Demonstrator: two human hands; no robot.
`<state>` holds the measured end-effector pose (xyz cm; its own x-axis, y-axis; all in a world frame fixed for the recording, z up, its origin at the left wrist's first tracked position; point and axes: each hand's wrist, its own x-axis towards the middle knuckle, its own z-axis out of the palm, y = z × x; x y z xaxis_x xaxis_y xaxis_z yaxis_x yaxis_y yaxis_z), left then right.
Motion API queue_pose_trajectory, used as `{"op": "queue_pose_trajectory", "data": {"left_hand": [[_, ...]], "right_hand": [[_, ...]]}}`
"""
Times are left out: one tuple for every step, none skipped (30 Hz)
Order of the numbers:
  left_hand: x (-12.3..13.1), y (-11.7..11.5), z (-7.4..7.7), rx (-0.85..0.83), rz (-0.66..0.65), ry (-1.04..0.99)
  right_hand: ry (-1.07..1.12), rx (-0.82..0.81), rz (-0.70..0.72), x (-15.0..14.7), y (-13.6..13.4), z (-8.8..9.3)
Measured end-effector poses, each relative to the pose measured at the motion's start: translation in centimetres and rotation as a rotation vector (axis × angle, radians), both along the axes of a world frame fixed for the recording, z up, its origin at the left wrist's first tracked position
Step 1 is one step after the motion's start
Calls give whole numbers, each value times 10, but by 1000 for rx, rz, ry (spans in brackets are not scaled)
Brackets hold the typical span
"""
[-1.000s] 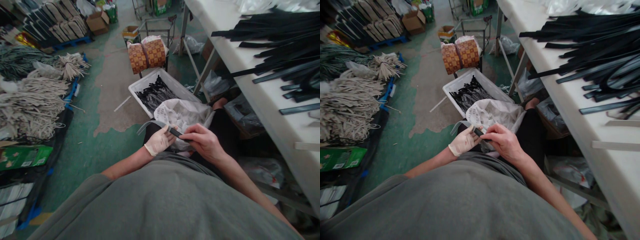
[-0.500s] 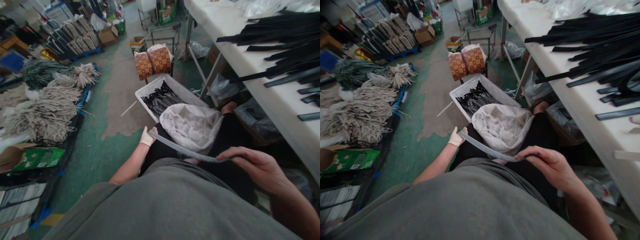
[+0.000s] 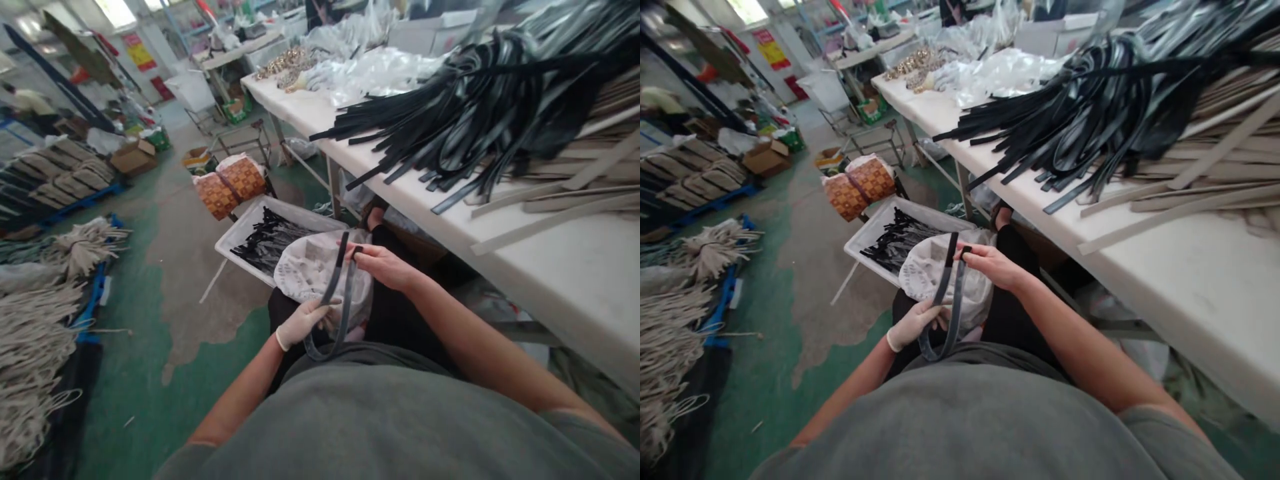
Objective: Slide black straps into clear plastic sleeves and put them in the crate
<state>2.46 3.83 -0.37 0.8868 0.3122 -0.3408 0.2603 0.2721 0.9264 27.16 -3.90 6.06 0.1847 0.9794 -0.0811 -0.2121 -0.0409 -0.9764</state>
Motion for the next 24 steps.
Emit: {"op": "queue_pose_trajectory", "data": {"left_hand": [[1, -3, -1, 11, -51, 14], [1, -4, -1, 16, -88, 18], [3, -4, 1, 20, -105, 6], [5, -3, 4, 28, -99, -22], [9, -2, 8, 41, -72, -64], [14, 0, 14, 59, -30, -110], [22, 1, 21, 81, 15, -144], [30, 1, 29, 109, 58, -157], [39, 0, 37, 143, 95, -150], [48, -2, 43, 183, 120, -129], [55, -5, 48, 233, 137, -100], [61, -9, 50, 285, 145, -71], [64, -15, 51, 324, 136, -49], [64, -21, 48, 339, 115, -37], [62, -27, 44, 326, 91, -28], [57, -34, 37, 285, 75, -20], [51, -40, 29, 226, 61, -11], [44, -44, 20, 164, 57, 0], [36, -47, 11, 107, 71, 18], [28, -47, 0, 60, 107, 44], [20, -44, -10, 23, 158, 73], [14, -37, -19, -2, 224, 100], [8, -25, -28, -16, 300, 126], [4, -10, -34, -21, 376, 147]], "right_hand": [[13, 37, 9, 2, 2, 1], [12, 76, 18, 2, 4, 2], [0, 109, 25, 1, 4, 4], [-14, 131, 26, -2, 4, 6], [-23, 139, 19, -6, 5, 7], [-26, 139, 12, -11, 5, 9], [-26, 133, 9, -17, 5, 10], [-24, 126, 3, -23, 6, 12], [-27, 122, -6, -28, 6, 14], [-39, 123, -23, -33, 5, 17], [-59, 131, -50, -36, 4, 20], [-86, 147, -87, -37, 1, 24], [-115, 169, -134, -36, -3, 28], [-142, 192, -183, -33, -7, 32], [-163, 212, -229, -29, -12, 35], [-175, 220, -264, -24, -17, 36], [-178, 214, -288, -18, -23, 35], [-176, 196, -309, -12, -29, 33], [-178, 170, -334, -6, -34, 29], [-196, 139, -362, 1, -40, 24], [-242, 106, -393, 8, -45, 18], [-314, 76, -418, 16, -50, 12], [-402, 49, -427, 23, -55, 5], [-491, 21, -411, 29, -58, 0]]}}
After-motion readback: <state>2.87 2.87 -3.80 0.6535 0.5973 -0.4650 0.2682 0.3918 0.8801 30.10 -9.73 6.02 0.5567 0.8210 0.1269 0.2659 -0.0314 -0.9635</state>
